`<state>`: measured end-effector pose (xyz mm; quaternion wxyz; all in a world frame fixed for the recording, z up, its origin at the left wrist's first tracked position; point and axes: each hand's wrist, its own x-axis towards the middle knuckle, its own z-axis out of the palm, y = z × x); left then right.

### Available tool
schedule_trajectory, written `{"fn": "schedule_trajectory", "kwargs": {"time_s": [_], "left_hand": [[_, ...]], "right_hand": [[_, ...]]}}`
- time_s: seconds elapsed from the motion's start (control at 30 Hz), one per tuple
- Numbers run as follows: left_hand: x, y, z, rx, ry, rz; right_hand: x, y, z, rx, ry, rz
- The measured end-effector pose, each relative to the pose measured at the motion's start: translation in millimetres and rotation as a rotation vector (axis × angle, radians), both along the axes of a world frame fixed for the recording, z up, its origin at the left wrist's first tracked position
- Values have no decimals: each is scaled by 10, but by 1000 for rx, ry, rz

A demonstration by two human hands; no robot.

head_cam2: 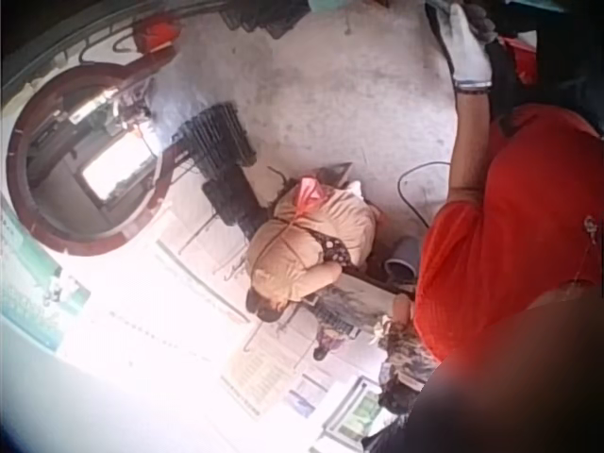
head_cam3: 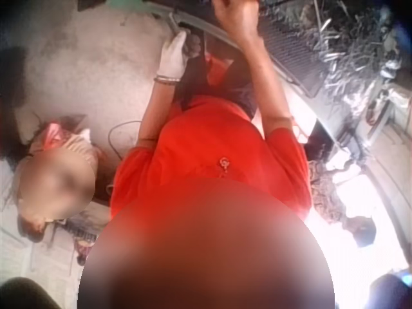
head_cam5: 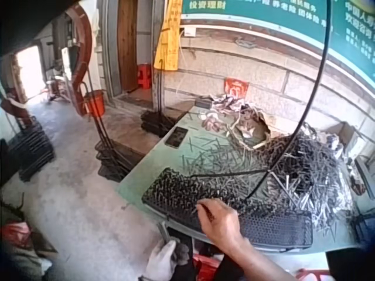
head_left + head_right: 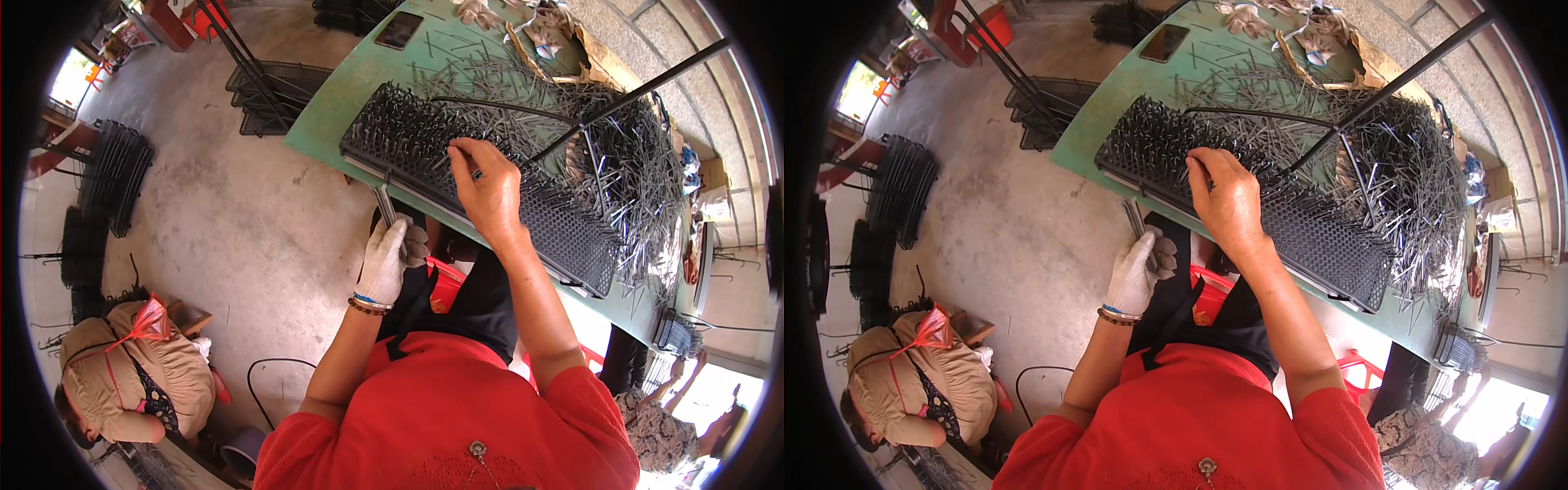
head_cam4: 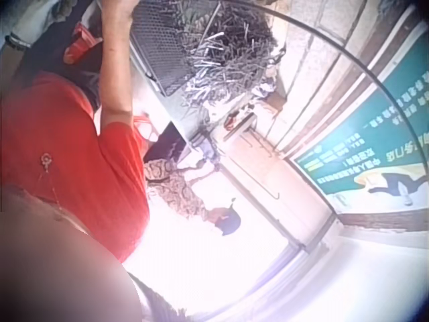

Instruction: Sorting and inserting thin metal wires into a grid-like assembly tool.

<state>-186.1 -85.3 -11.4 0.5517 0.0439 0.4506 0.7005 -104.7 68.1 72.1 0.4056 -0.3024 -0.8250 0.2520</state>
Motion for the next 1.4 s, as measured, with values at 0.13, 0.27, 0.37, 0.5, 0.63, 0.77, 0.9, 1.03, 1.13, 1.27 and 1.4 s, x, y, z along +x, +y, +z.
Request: {"fn": "schedule_trajectory", "kwargs": {"time_s": [0.13, 0.27, 0.37, 0.5, 0.63, 0.77, 0.9, 1.03, 1.13, 1.27, 1.4], "left_hand": [[12, 5, -3, -1, -7, 1], [17, 6, 18, -16, -8, -6], [19, 1, 19, -16, -1, -11], [20, 4, 27, -23, -12, -10], [30, 16, 50, -50, -21, -14], [38, -3, 5, 6, -5, -32], [67, -4, 36, 4, 12, -54], [87, -15, 42, -20, 29, -79], [116, -21, 43, -14, 12, -86], [129, -24, 80, -38, 56, -133], [137, -29, 176, 13, 45, -166]], "right_hand": [[-22, -13, -8, 11, -3, -9], [-53, -9, 9, 24, -13, 15], [-65, 3, -57, 17, -26, 38], [-42, 54, -172, 45, -49, 65], [-23, 69, -185, 103, -119, 80], [-32, 66, -170, 157, -150, 93], [-14, 53, -159, 168, -214, 34], [-51, 34, -189, 218, -240, 59], [-46, 26, -203, 207, -231, 65], [-30, 23, -200, 194, -202, 66], [37, 9, -124, 249, -99, 32]]}}
